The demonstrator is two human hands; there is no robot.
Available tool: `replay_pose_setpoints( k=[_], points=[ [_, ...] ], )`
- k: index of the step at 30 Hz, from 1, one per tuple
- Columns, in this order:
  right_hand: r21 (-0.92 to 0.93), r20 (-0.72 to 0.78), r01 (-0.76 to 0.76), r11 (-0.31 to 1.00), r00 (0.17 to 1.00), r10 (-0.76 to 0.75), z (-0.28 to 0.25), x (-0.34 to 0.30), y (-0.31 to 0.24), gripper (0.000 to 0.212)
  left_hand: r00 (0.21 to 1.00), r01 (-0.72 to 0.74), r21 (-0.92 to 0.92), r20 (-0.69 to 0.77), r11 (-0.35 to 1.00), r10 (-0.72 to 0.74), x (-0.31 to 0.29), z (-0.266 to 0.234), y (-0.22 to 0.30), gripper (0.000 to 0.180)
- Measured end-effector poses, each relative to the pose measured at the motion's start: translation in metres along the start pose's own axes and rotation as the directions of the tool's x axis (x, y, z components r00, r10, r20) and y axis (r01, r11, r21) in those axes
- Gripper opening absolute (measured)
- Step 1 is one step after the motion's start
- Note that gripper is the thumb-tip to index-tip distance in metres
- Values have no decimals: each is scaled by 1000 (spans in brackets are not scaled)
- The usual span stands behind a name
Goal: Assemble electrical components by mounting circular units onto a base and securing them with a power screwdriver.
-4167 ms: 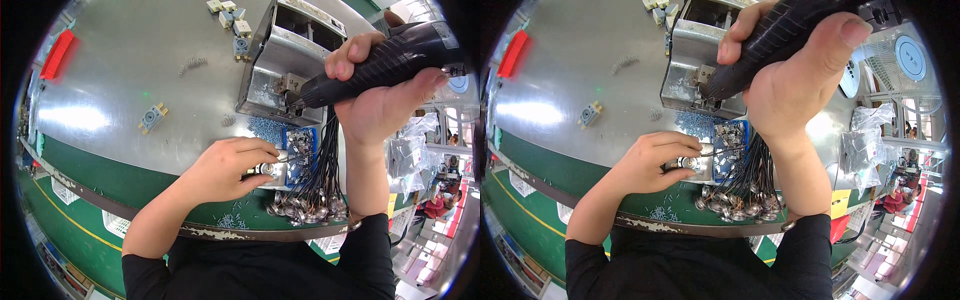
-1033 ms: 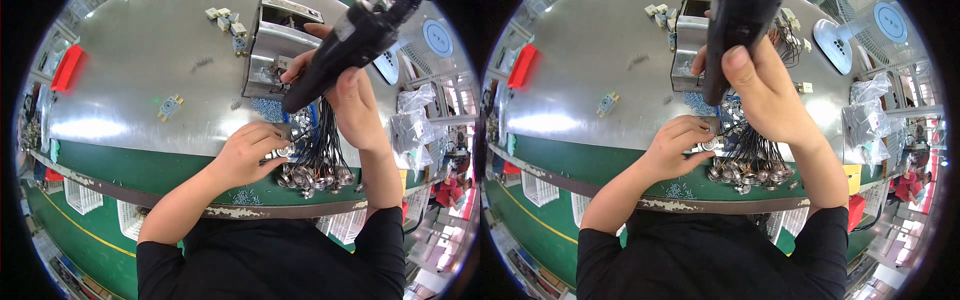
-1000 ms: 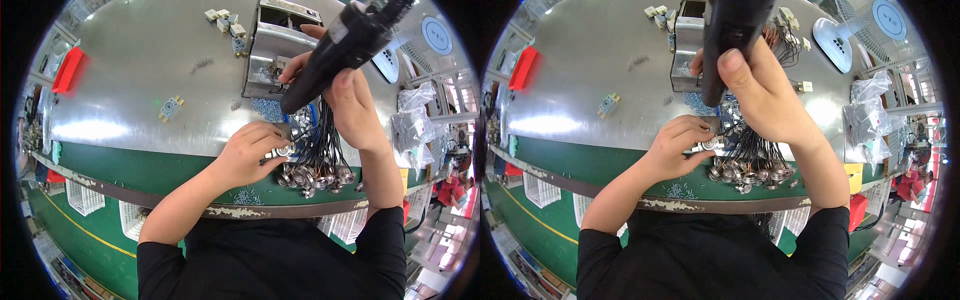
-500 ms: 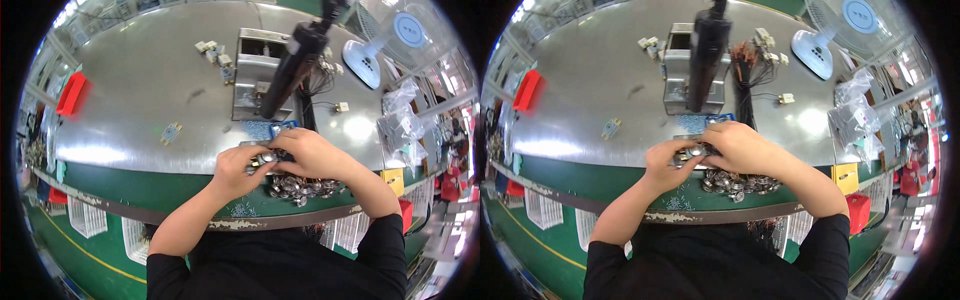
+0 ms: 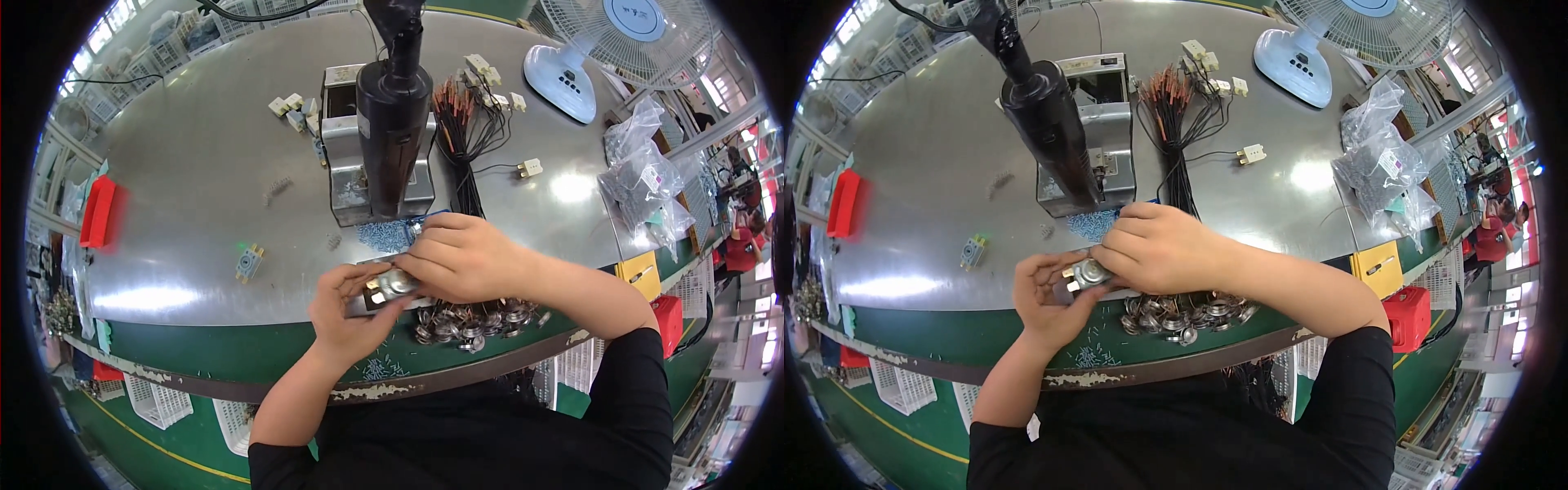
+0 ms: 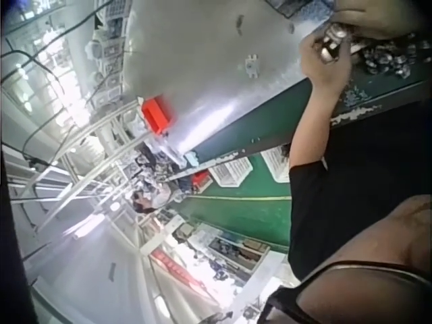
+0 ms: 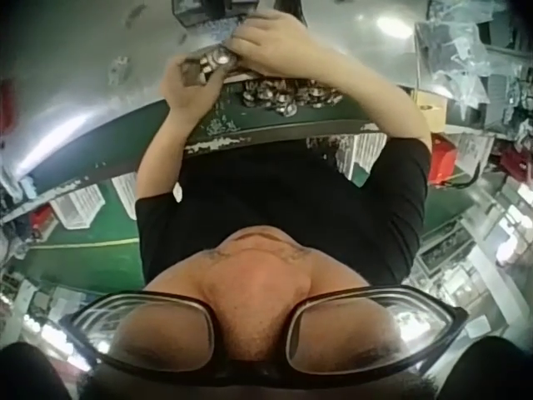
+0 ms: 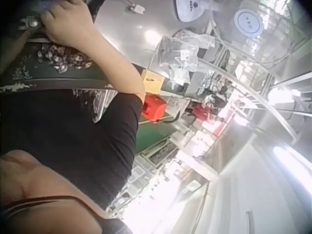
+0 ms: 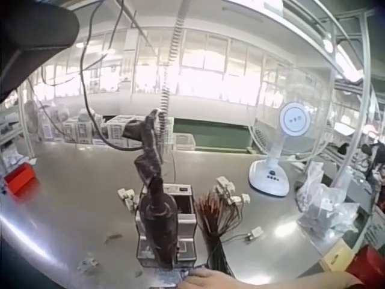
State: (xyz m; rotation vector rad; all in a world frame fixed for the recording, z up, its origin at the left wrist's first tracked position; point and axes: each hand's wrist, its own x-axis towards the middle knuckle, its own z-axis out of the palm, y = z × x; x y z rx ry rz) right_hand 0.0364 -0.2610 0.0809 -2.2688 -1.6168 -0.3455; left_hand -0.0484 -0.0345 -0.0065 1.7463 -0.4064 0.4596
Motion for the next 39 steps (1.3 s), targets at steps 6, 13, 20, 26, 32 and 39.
replay_pose_setpoints(
  k=[6,13,20,26,32,39],
  points=[
    [391,-770,-282,876,420,480,-28,-10,94,37,903,-390,80,227,917,364,20,-14,14,65],
    [635,-407,-725,267,-20,913,-34,-37,260,62,846,-502,-27,195,865,497,20,-11,10,26],
    [-6,-454,-957,289,260,852,-58,-52,239,60,867,-476,-3,165,879,470,22,-12,5,26],
    [20,24,-773,635,635,772,-47,-51,113,30,865,-477,-1,180,879,469,11,-11,4,21],
    [17,166,-821,571,565,808,-9,-49,60,28,855,-492,5,187,870,483,12,-6,10,19],
    [120,161,-839,530,543,824,9,-52,71,28,859,-487,33,200,873,471,10,-8,9,19]
  ],
)
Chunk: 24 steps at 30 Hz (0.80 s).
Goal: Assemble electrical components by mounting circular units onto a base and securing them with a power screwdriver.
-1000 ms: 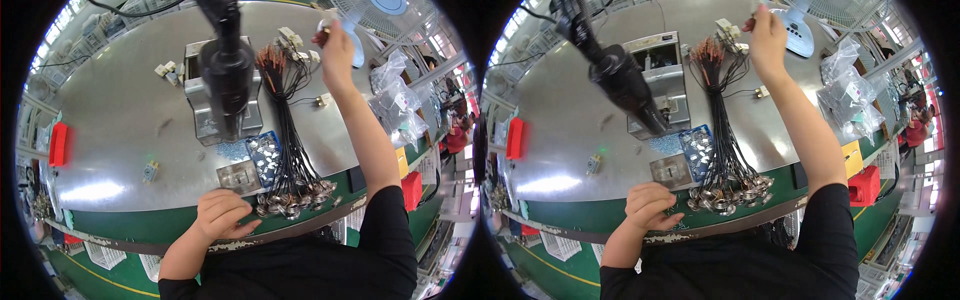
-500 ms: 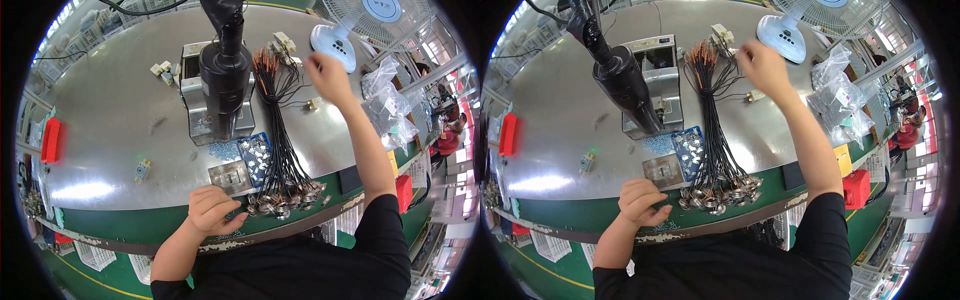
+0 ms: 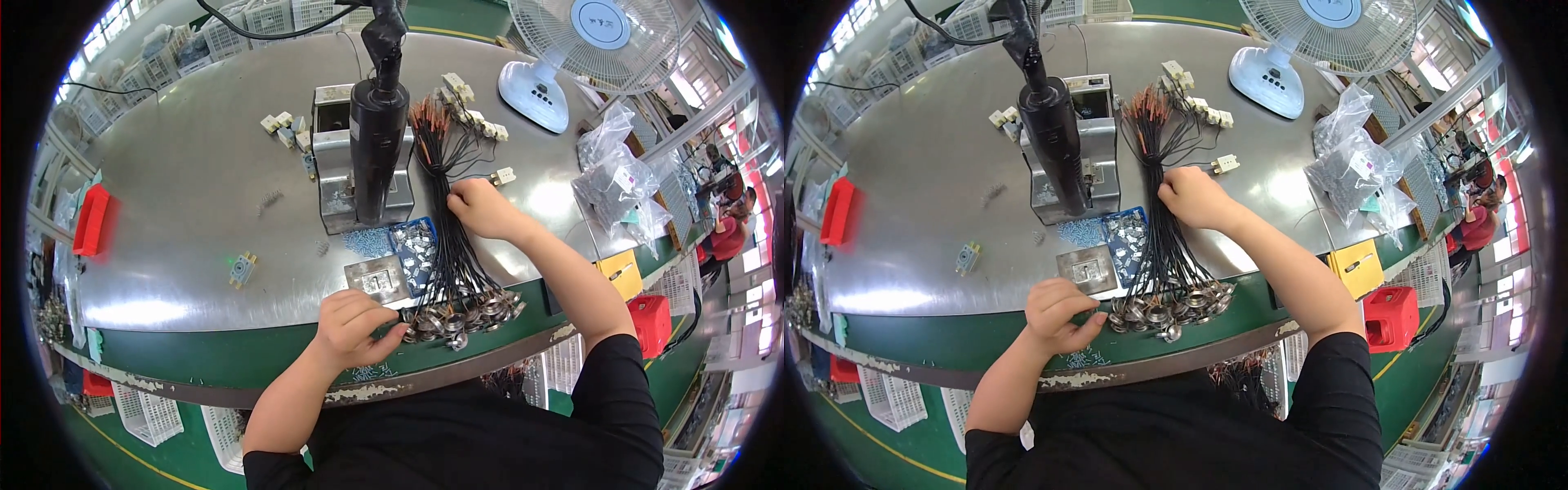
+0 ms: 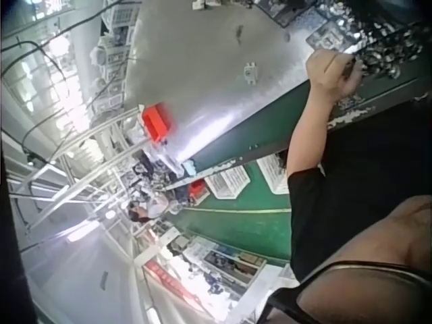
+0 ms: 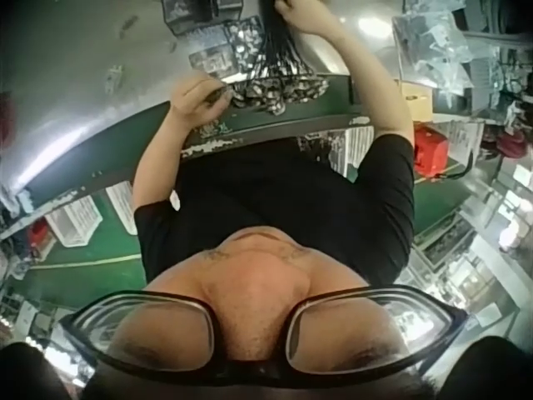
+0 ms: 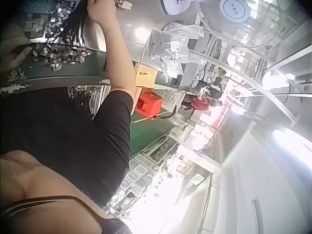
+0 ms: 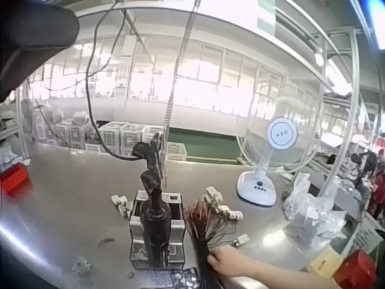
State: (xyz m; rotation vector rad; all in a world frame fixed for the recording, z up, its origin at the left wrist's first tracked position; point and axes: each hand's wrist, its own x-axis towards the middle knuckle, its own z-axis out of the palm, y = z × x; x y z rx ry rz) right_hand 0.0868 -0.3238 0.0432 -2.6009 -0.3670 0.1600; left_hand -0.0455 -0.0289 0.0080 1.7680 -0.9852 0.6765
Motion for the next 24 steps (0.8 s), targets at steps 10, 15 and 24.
replay_pose_setpoints(
  k=[10,15,24],
  points=[
    [31,52,92,995,994,-94,-9,1,11,26,1000,19,7,-17,1000,-19,-1,4,0,17],
    [42,130,116,992,984,-121,-15,4,15,29,999,24,12,-26,1000,-24,1,5,3,15],
    [-70,166,48,996,986,-36,-20,10,-7,30,1000,23,7,-7,1000,-22,-1,8,4,15]
  ],
)
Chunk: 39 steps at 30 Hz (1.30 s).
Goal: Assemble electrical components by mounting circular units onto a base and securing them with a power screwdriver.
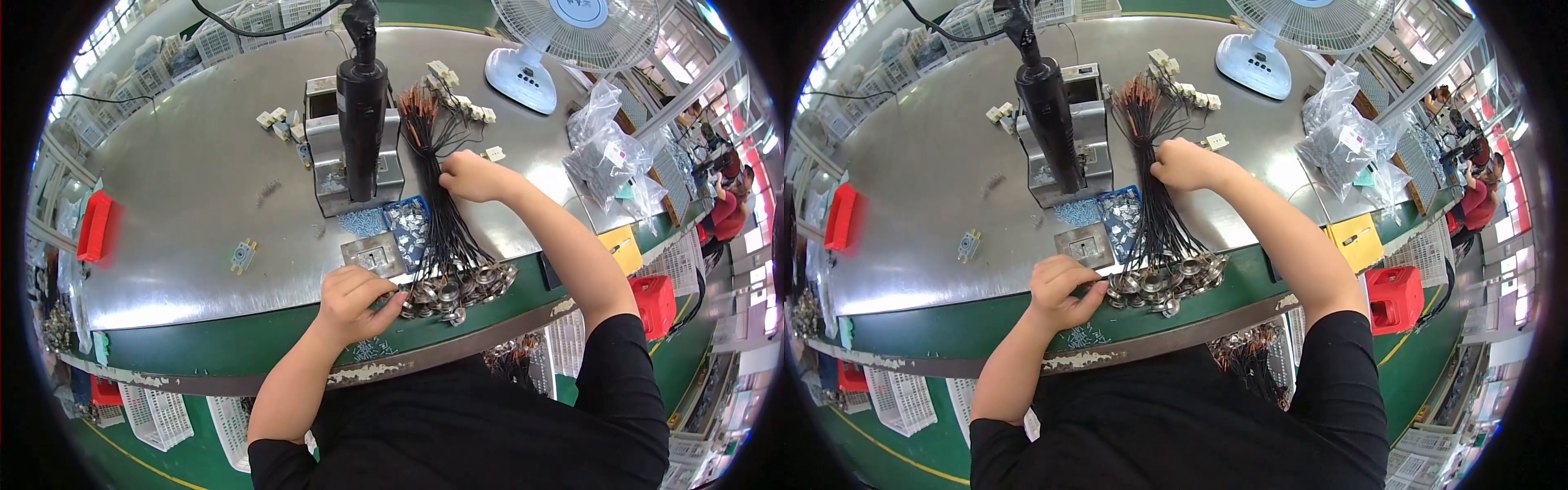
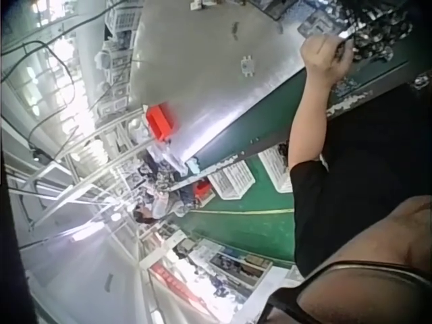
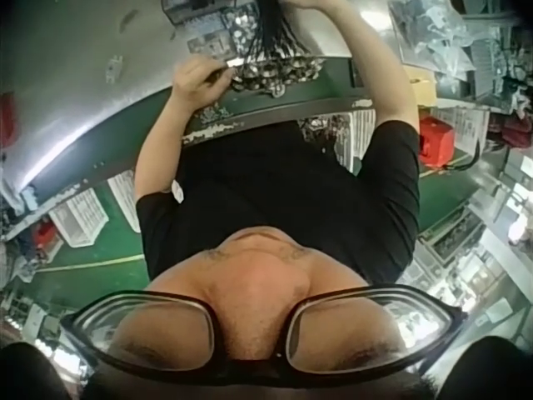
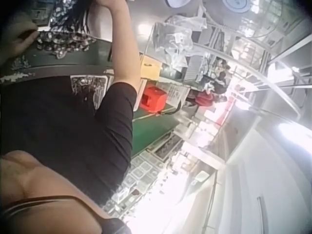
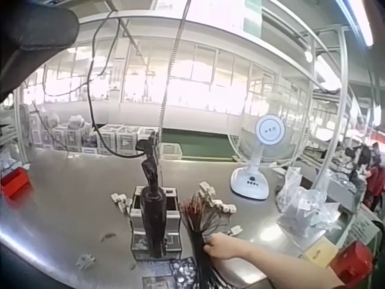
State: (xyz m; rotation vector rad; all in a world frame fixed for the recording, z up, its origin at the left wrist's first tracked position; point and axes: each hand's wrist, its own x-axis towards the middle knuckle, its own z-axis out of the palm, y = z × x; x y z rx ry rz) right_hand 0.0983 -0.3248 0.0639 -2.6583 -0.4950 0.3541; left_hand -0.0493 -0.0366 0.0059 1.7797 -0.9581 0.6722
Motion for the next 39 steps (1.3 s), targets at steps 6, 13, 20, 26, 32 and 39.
replay_pose_setpoints(
  k=[6,13,20,26,32,39],
  points=[
    [-309,37,-5,951,999,17,-10,-2,-24,33,1000,4,7,13,1000,-4,1,1,0,15],
    [803,84,-217,554,963,256,6,-26,17,27,994,99,-30,39,995,-98,19,1,15,13],
    [791,231,-224,570,971,61,19,-69,13,23,863,141,-61,497,988,-93,103,50,3,26],
    [872,105,-179,456,978,182,15,-91,31,28,785,58,13,617,998,-53,105,58,-6,23],
    [941,122,-184,285,968,219,15,-101,31,21,732,130,-29,677,991,-76,113,53,-12,12],
    [684,66,7,729,995,-71,9,-114,15,14,805,110,-1,587,994,-89,109,69,-9,32]
  ],
)
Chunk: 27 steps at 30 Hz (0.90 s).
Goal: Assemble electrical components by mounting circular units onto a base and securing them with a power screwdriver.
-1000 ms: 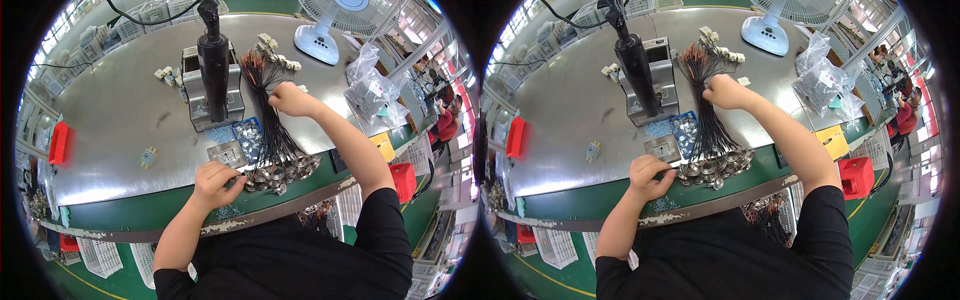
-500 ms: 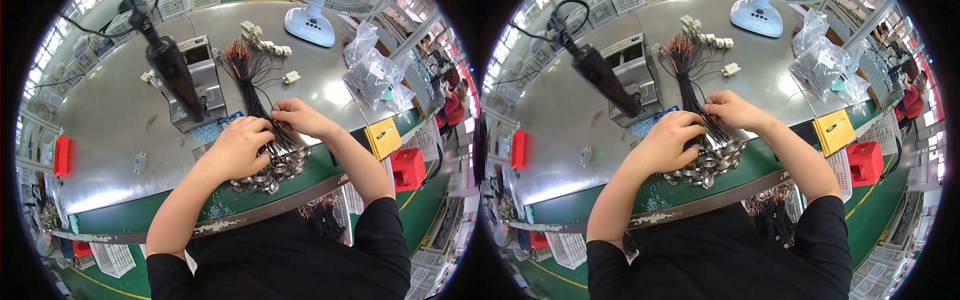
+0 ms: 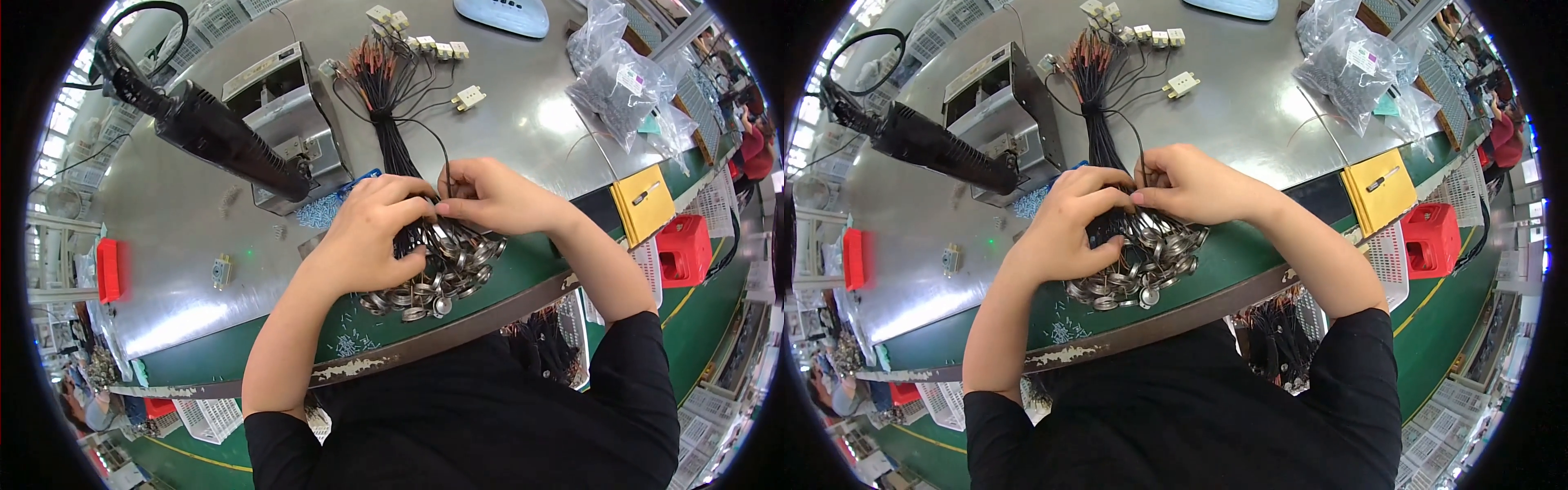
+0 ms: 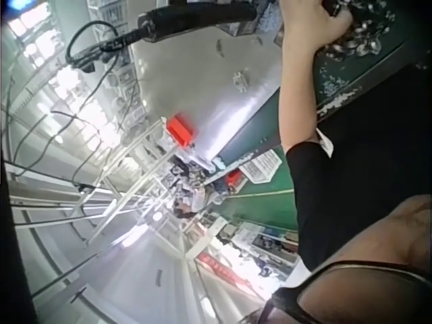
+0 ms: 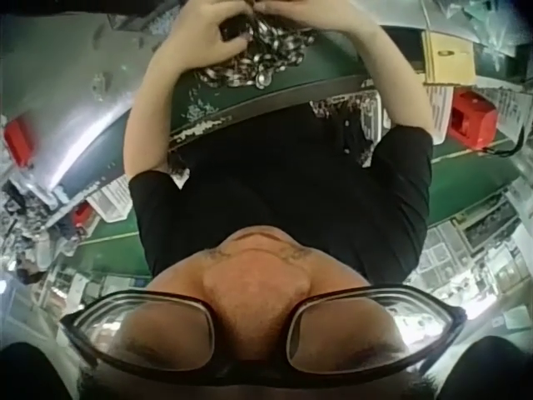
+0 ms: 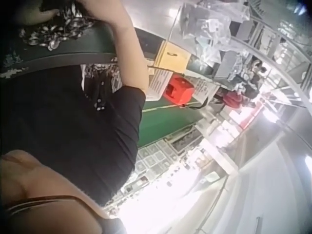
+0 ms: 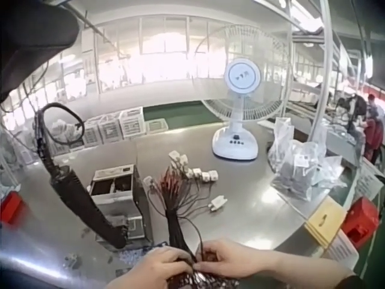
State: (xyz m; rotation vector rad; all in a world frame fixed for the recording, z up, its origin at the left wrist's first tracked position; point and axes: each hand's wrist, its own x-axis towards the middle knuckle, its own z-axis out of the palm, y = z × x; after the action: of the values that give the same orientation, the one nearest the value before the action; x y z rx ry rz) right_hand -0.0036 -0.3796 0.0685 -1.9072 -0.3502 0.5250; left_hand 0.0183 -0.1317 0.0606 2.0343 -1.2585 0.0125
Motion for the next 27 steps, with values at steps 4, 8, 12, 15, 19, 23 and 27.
replay_pose_setpoints(
  k=[4,8,12,15,19,23,27],
  points=[
    [47,-52,-55,997,997,58,-2,-5,-5,14,997,45,52,54,998,-48,0,1,2,36],
    [-181,-129,197,963,966,-222,3,-3,0,14,989,58,-2,133,998,-58,-1,-5,-7,31],
    [-98,-161,35,995,986,-50,-4,-1,-5,16,986,113,-140,137,984,-94,-4,-7,-16,24],
    [251,-177,-44,967,980,91,-4,0,-26,22,994,90,-152,70,984,-80,-7,-7,-12,19],
    [403,-306,154,902,952,-25,4,5,-50,54,985,123,-398,-64,909,-162,-17,-10,10,46],
    [327,-158,209,922,974,-165,17,26,-66,34,931,75,-887,-101,455,-351,-36,-23,47,66],
    [-349,61,513,784,847,-528,24,51,-84,25,886,-22,-881,-236,472,-398,-65,-37,47,50]
  ],
)
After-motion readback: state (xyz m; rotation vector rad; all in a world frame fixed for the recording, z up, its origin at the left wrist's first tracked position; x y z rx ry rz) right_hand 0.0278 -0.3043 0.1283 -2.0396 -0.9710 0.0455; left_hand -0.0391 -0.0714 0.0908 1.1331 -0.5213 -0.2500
